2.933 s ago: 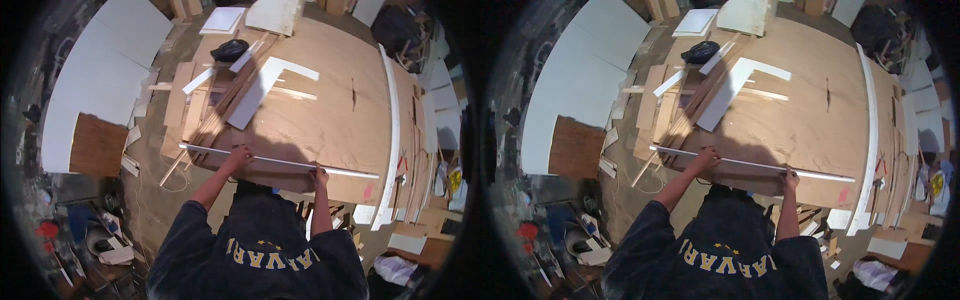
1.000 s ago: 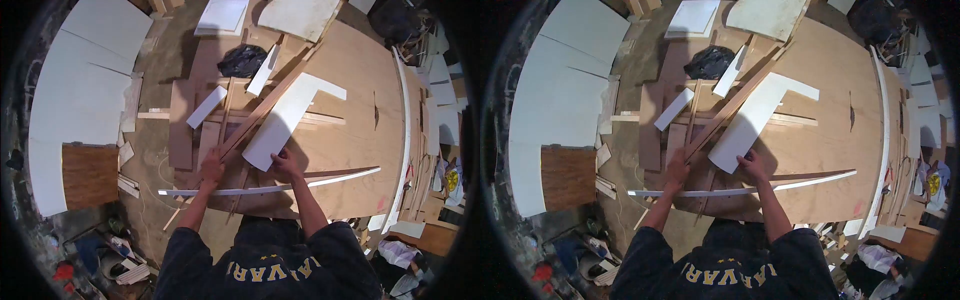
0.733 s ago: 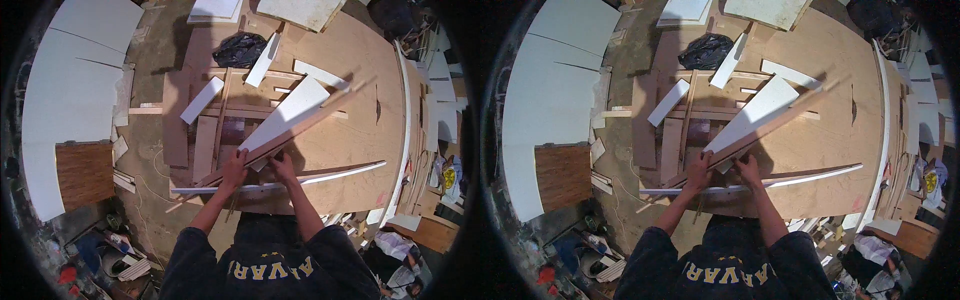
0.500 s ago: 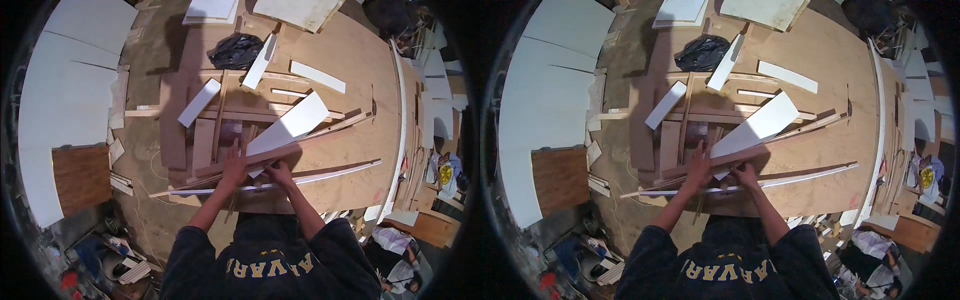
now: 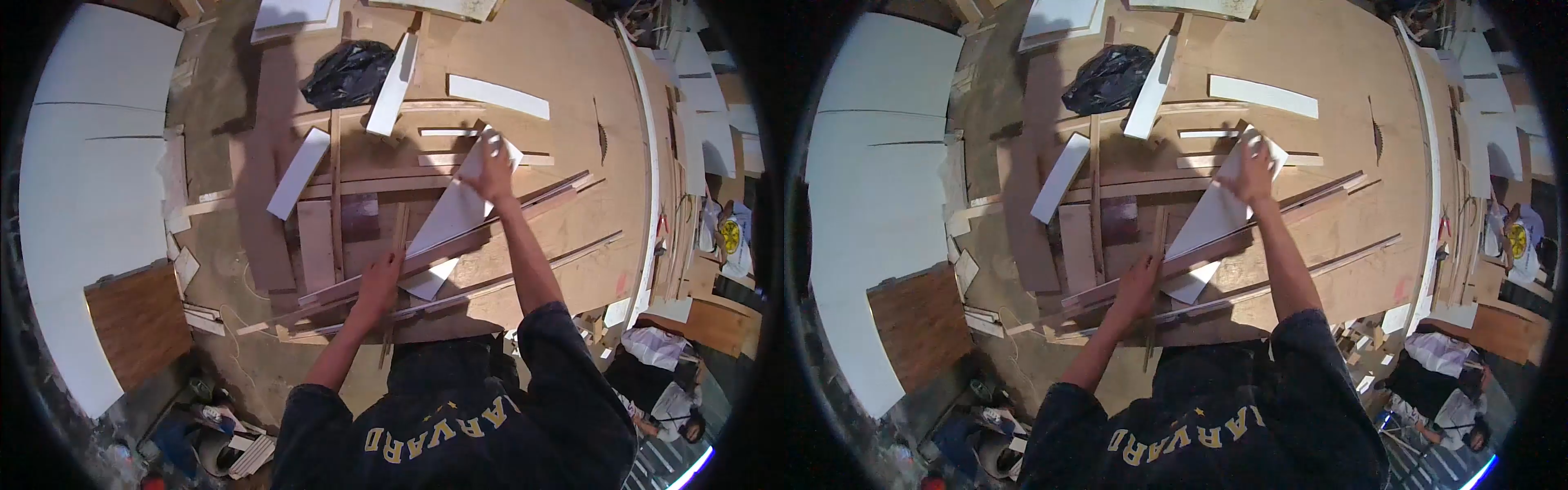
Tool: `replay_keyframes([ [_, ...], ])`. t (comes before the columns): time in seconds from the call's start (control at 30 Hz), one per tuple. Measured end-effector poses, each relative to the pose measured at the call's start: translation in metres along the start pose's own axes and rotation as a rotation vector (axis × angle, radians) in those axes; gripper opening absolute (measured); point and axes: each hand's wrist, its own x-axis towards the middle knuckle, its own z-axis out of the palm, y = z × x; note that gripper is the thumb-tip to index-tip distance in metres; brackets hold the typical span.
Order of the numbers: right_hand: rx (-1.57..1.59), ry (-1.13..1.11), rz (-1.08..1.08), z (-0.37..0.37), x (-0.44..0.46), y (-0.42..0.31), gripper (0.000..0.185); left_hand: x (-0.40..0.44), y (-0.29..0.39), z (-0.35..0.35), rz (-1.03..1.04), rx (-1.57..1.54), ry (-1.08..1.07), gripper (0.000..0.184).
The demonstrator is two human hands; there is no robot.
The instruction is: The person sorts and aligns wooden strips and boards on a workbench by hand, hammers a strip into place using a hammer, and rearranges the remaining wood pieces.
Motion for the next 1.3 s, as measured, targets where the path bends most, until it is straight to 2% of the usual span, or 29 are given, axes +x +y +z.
replay_keyframes([
  [0.1,-0.02,0.026,0.022,-0.014,0.021,0.017,0.121,0.002,-0.005,0.002,-0.048,-0.038,-0.014,0.073],
  [0.17,0.143,-0.054,0.087,-0.023,0.024,0.033,0.121,0.002,0.001,-0.001,-0.11,-0.041,-0.067,0.077],
  [0.2,0.146,-0.067,0.083,-0.029,0.021,0.043,0.121,0.0,0.008,-0.013,-0.09,-0.06,-0.042,0.068],
  [0.23,0.118,-0.186,0.138,-0.036,0.018,0.055,0.118,-0.003,0.011,-0.02,-0.074,-0.076,-0.017,0.06],
  [0.27,0.092,-0.305,0.192,-0.038,0.014,0.067,0.116,-0.004,0.009,-0.019,-0.09,-0.073,-0.019,0.06],
  [0.33,0.014,-0.286,0.253,-0.04,-0.012,0.094,0.111,-0.005,0.008,-0.012,-0.043,0.019,-0.006,0.064],
  [0.4,-0.437,-0.224,0.247,-0.046,-0.046,0.09,0.095,-0.006,0.004,0.007,-0.049,0.043,0.025,0.067],
  [0.43,-0.435,-0.222,0.238,-0.044,-0.049,0.087,0.095,-0.006,0.003,0.012,-0.045,0.065,0.049,0.07],
  [0.5,-0.282,-0.16,0.155,-0.036,-0.05,0.081,0.083,-0.005,0.001,0.017,-0.057,0.069,0.027,0.074],
  [0.53,-0.025,-0.113,-0.034,-0.033,-0.049,0.06,0.066,-0.005,0.002,0.014,-0.066,0.075,-0.001,0.078],
  [0.57,0.191,-0.098,-0.187,-0.028,-0.046,0.033,0.06,-0.005,0.002,0.011,-0.078,0.082,0.004,0.078],
  [0.63,-0.017,-0.13,-0.452,0.001,-0.038,-0.006,0.067,-0.004,0.012,-0.006,-0.083,0.073,-0.148,0.09],
  [0.67,-0.001,-0.128,-0.474,0.007,-0.031,-0.022,0.067,-0.005,0.013,-0.006,-0.107,0.082,-0.138,0.09],
  [0.73,0.084,-0.12,-0.553,0.005,-0.02,-0.06,0.07,-0.006,0.013,-0.008,-0.026,0.177,-0.137,0.103],
  [0.77,0.045,-0.055,-0.575,0.008,-0.015,-0.065,0.069,-0.007,0.011,-0.006,-0.042,0.186,-0.128,0.103],
  [0.8,0.054,-0.048,-0.588,0.013,-0.008,-0.062,0.069,-0.007,0.008,0.0,-0.028,0.189,-0.103,0.111],
  [0.83,-0.006,-0.128,-0.623,0.018,0.0,-0.056,0.066,-0.007,0.008,0.003,-0.012,0.189,-0.079,0.12],
  [0.9,-0.07,-0.279,-0.636,0.013,0.004,-0.055,0.059,-0.011,0.01,0.007,-0.018,0.191,-0.058,0.118],
  [1.03,-0.152,-0.22,-0.697,0.016,0.001,-0.054,0.057,-0.017,0.006,0.014,0.008,0.183,0.019,0.117],
  [1.17,-0.159,-0.323,-0.663,-0.004,0.003,-0.059,0.057,-0.019,0.006,0.012,0.005,0.17,0.074,0.112],
  [1.23,-0.189,-0.357,-0.688,-0.016,0.008,-0.062,0.057,-0.018,0.016,-0.004,-0.082,0.018,0.045,0.101],
  [1.27,-0.023,-0.473,-0.601,-0.023,0.009,-0.061,0.058,-0.016,0.008,-0.002,-0.083,0.016,0.044,0.101],
  [1.3,0.135,-0.586,-0.499,-0.034,0.008,-0.056,0.059,-0.012,-0.001,0.005,-0.043,-0.003,0.203,0.094],
])
